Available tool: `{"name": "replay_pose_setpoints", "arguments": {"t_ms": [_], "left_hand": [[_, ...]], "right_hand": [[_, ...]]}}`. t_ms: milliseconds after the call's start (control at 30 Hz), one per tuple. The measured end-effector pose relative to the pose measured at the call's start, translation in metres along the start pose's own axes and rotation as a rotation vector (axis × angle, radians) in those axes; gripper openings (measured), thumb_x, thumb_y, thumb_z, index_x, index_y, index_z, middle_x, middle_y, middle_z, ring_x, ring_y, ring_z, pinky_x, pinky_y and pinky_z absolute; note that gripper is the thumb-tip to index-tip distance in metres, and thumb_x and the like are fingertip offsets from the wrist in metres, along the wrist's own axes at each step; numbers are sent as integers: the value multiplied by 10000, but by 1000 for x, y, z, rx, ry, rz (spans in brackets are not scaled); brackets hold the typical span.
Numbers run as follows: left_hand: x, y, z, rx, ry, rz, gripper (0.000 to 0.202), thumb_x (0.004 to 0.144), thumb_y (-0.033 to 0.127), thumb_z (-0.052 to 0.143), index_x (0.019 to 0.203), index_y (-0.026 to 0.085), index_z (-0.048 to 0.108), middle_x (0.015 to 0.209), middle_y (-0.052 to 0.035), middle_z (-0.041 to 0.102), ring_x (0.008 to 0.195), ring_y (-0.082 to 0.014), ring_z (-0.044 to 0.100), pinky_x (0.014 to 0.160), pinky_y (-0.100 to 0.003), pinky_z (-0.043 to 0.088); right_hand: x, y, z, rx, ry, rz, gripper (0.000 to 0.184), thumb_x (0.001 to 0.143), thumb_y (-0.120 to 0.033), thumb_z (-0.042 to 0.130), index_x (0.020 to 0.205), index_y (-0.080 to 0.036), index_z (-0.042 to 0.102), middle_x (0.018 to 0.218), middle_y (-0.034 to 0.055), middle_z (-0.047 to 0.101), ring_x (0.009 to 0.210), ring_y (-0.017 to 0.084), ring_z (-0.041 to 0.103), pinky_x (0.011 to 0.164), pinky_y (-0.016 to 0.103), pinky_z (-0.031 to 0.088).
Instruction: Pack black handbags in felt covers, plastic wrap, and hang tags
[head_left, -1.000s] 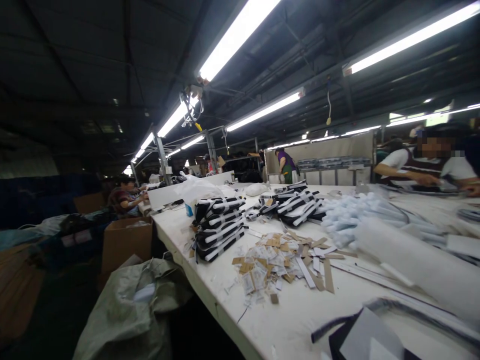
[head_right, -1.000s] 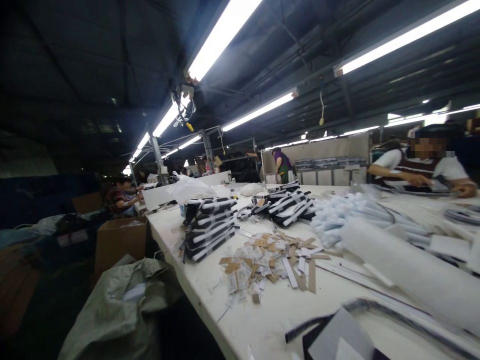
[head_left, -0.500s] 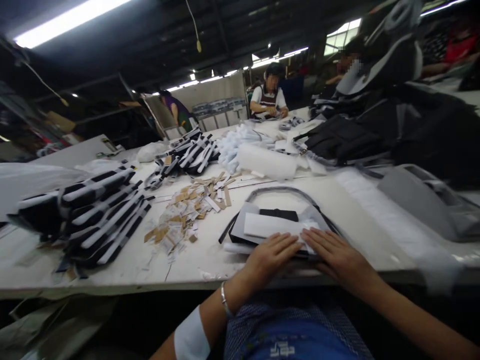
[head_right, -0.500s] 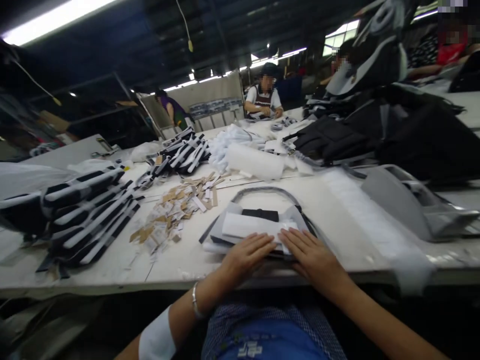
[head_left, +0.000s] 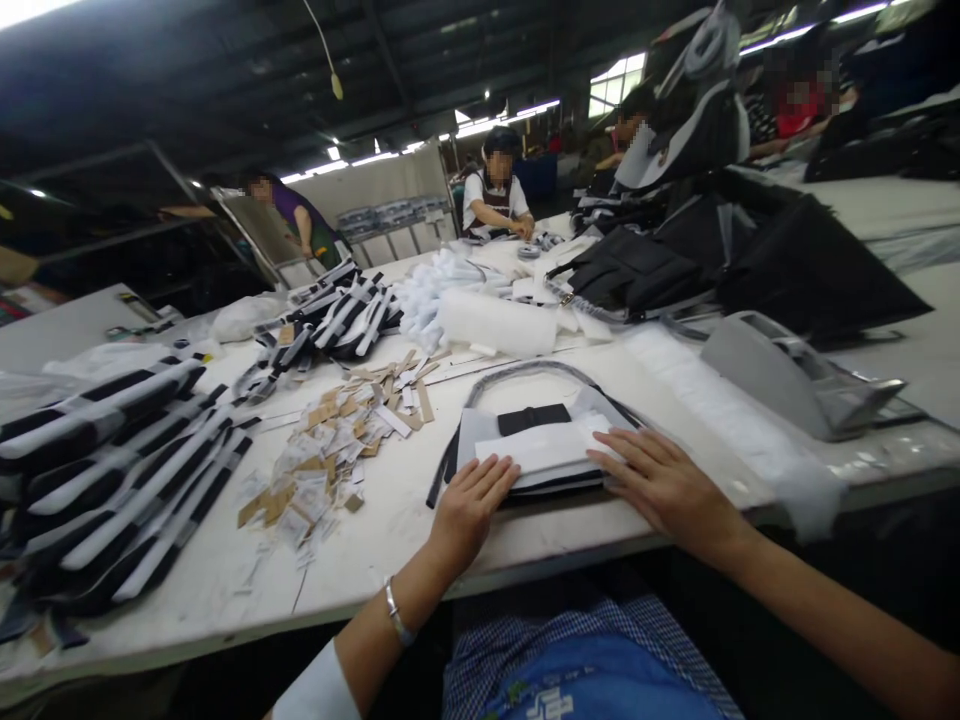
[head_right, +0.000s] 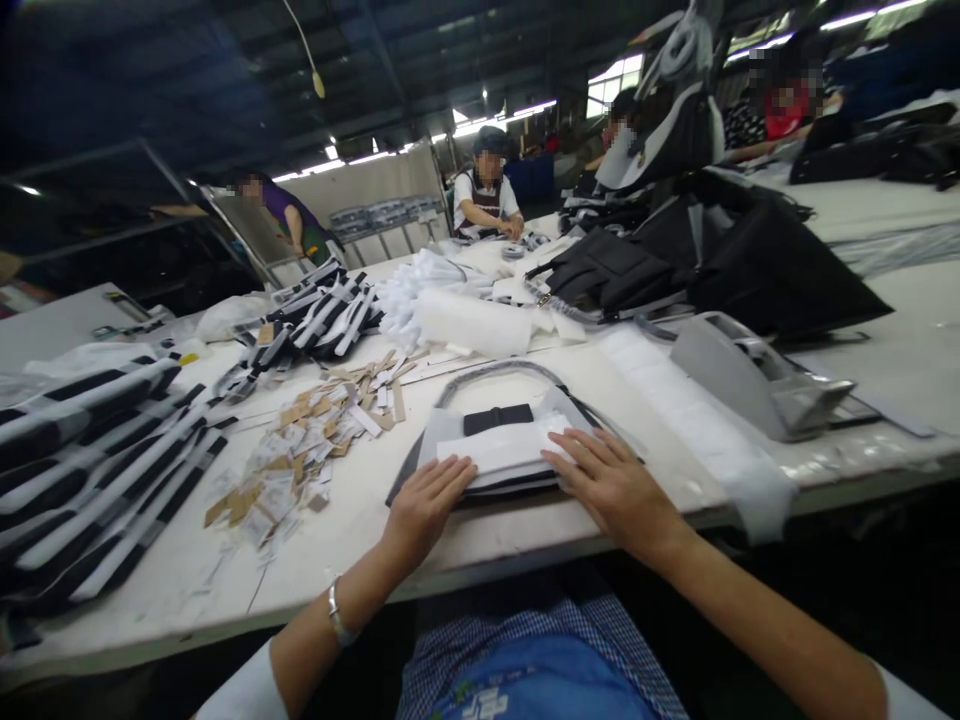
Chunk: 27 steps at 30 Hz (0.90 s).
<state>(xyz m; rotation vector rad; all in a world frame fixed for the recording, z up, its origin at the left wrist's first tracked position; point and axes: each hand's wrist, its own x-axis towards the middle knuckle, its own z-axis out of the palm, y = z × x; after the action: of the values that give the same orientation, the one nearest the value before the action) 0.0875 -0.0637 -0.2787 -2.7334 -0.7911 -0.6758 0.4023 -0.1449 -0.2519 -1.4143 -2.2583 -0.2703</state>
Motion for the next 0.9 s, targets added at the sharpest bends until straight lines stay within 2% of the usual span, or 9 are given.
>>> {"name": "replay_pose_setpoints", "arguments": {"t_ms": [100,200,300,433,533,633,767,833,900], "left_hand": [[-4,1,6,-17,41,-20,465,976,70,434,1411,223,491,1382,-54,596,1304,-199,535,1088,-414,449],[-6,-2,8,-35,65,-18,476,966,71,449,1416,223,488,1377,-53,600,1294,-209,546,1071,-423,464],[-7,-5,11,-61,76,-22,482,960,75,460,1418,224,487,1371,-62,605,1279,-216,560,1058,-421,477],[-6,-7,14,-64,69,-11,506,951,59,453,1431,220,474,1375,-75,599,1271,-222,568,1050,-419,490],[-5,-8,10,-61,105,-24,487,951,74,465,1418,210,488,1366,-66,608,1249,-221,587,1032,-407,510],[-5,-12,6,-69,157,-64,467,957,111,485,1414,209,495,1348,-54,624,1204,-207,619,997,-366,537],[-10,-15,7,-42,223,-64,494,962,123,498,1443,226,464,1334,-35,634,1175,-188,634,999,-318,522],[-14,-14,11,-12,250,-68,527,959,116,502,1470,227,430,1356,-35,618,1207,-190,610,1042,-316,481],[-18,-12,16,11,246,-83,546,964,135,497,1494,216,393,1402,-47,580,1255,-205,572,1083,-324,431]], "right_hand": [[-13,-34,0,313,52,266,270,974,-266,486,1191,-248,645,1149,83,722,1065,249,676,961,409,537],[-20,-56,12,769,-133,649,266,938,-427,530,1118,-258,628,1016,67,744,845,248,731,778,386,613],[-16,-63,21,1203,-167,937,350,822,-503,668,1040,-241,586,1038,67,719,925,270,721,825,406,604],[-5,-76,20,1641,116,1166,388,729,-392,800,1009,-222,593,1120,56,689,1237,266,579,1082,406,450],[4,-86,26,1957,386,1319,370,633,-292,856,903,-222,613,1080,41,701,1257,243,564,1118,370,415],[15,-88,39,2095,488,1375,360,590,-244,856,874,-226,636,1044,27,711,1145,213,629,1087,341,440],[32,-88,42,1916,257,1255,287,659,-238,784,920,-212,667,995,23,705,1081,225,631,1030,381,462],[41,-90,34,1805,185,1151,372,668,-200,755,1029,-217,667,1064,25,698,1156,237,590,1051,394,433],[49,-94,25,1819,174,1050,470,684,-194,736,1141,-234,636,1160,24,681,1209,232,560,1086,397,397]]}}
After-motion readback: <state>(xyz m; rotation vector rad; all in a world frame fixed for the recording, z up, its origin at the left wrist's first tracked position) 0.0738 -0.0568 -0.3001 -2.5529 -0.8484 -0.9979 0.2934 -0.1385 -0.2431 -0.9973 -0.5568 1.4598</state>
